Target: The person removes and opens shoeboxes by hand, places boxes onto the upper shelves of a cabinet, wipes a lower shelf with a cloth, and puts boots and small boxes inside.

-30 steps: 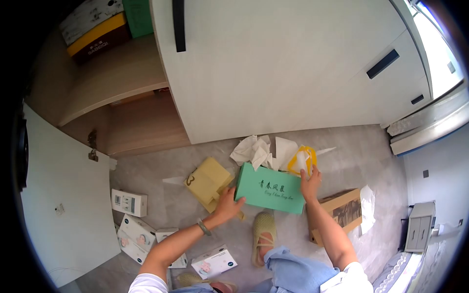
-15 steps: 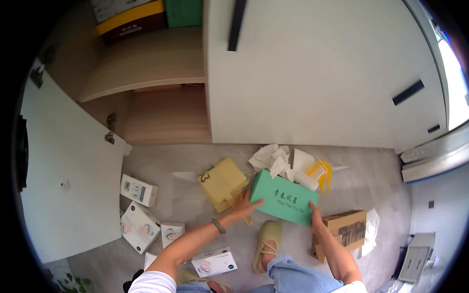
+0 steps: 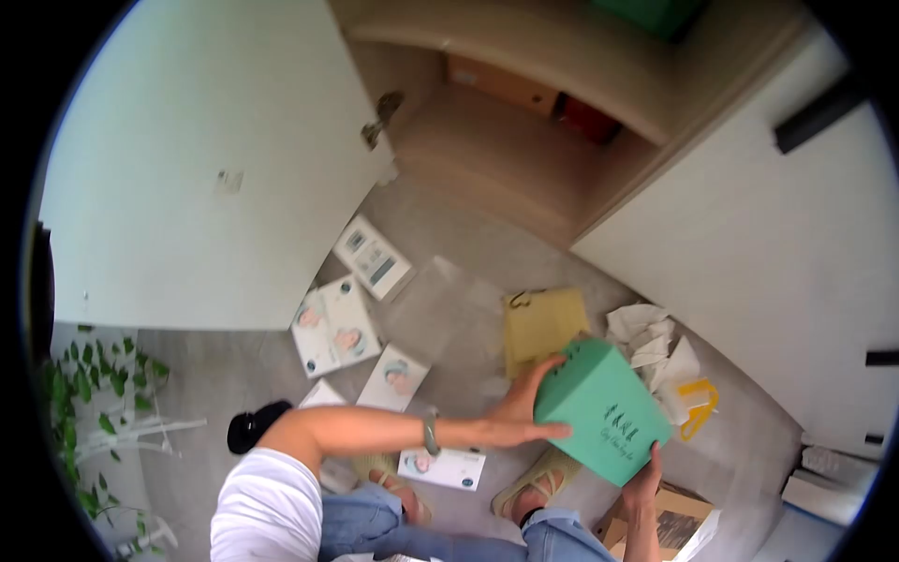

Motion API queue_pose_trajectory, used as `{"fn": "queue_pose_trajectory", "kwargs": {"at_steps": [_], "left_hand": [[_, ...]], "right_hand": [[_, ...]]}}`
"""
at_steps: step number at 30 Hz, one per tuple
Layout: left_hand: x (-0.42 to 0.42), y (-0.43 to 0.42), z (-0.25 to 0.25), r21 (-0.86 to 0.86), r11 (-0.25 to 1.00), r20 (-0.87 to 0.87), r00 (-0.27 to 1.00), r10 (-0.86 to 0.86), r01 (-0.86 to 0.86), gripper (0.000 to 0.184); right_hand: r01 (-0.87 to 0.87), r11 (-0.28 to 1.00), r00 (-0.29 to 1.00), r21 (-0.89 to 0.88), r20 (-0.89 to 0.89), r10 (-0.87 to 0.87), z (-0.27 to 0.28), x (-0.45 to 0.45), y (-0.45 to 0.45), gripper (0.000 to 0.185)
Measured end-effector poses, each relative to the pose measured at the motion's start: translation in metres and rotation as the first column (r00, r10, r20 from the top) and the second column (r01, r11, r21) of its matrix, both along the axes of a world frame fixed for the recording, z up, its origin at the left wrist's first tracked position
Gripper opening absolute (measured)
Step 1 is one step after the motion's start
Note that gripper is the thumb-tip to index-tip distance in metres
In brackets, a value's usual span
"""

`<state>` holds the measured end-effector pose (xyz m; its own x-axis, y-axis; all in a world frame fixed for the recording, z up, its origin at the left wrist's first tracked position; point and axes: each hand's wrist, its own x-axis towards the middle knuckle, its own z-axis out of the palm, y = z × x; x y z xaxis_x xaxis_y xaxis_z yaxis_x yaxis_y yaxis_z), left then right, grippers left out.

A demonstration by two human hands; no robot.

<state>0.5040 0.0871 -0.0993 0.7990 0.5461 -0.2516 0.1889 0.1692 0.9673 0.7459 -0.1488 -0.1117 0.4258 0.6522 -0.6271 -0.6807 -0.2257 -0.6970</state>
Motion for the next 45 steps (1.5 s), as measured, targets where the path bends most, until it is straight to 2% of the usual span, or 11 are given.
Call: {"fn": "queue_pose_trajectory", "kwargs": {"at_steps": [3,7,9,11,15,18,23,27,33,34,45], "left_hand": [[-0.031,0.037,0.009,-0.212,0.977,0.029,0.999,0.04,-0.033,0.112],[-0.089,0.089,0.041,-0.217,0.973,0.042,0.995,0.094,-0.083,0.113],[-0.127,0.11,0.069,-0.199,0.976,0.031,0.995,0.092,-0.084,0.111],[-0.168,0.12,0.098,-0.195,0.979,-0.026,0.998,0.053,-0.057,0.104],[-0.25,0.099,0.151,0.133,0.947,-0.17,0.935,0.312,-0.292,0.067],[-0.301,0.052,0.18,0.104,0.9,-0.288,0.854,0.434,-0.423,0.051],[-0.352,-0.081,0.151,-0.077,0.774,-0.371,0.738,0.563,-0.629,0.052],[-0.354,-0.178,0.102,-0.294,0.534,-0.427,0.608,0.669,-0.793,0.064],[-0.338,-0.199,0.117,-0.358,0.371,-0.498,0.511,0.701,-0.857,0.062],[-0.325,-0.19,0.126,-0.21,0.431,-0.52,0.473,0.711,-0.878,0.057],[-0.32,-0.183,0.12,-0.277,0.451,-0.526,0.526,0.668,-0.849,0.049]], "right_hand": [[-0.003,0.999,0.996,0.047,-0.084,0.007,0.017,-0.009,0.036,0.066],[-0.118,0.993,0.992,-0.027,0.05,0.12,0.018,-0.024,0.091,0.065],[-0.173,0.985,0.985,0.022,0.011,0.173,0.038,-0.046,0.129,0.065],[-0.198,0.976,0.98,0.086,-0.016,0.2,0.043,-0.052,0.155,0.063],[-0.286,0.953,0.957,0.1,-0.022,0.29,0.06,-0.075,0.198,0.063],[-0.305,0.949,0.946,0.075,-0.089,0.311,0.053,-0.081,0.215,0.061],[-0.248,0.965,0.96,0.083,-0.114,0.257,0.044,-0.108,0.241,0.056],[-0.198,0.97,0.951,0.142,-0.213,0.225,0.035,-0.123,0.273,0.055],[-0.138,0.944,0.938,0.299,-0.267,0.221,0.031,-0.118,0.322,0.062],[-0.139,0.942,0.94,0.305,-0.259,0.222,0.034,-0.118,0.328,0.062],[-0.022,0.9,0.965,0.436,-0.227,0.133,0.054,-0.111,0.393,0.057]]}}
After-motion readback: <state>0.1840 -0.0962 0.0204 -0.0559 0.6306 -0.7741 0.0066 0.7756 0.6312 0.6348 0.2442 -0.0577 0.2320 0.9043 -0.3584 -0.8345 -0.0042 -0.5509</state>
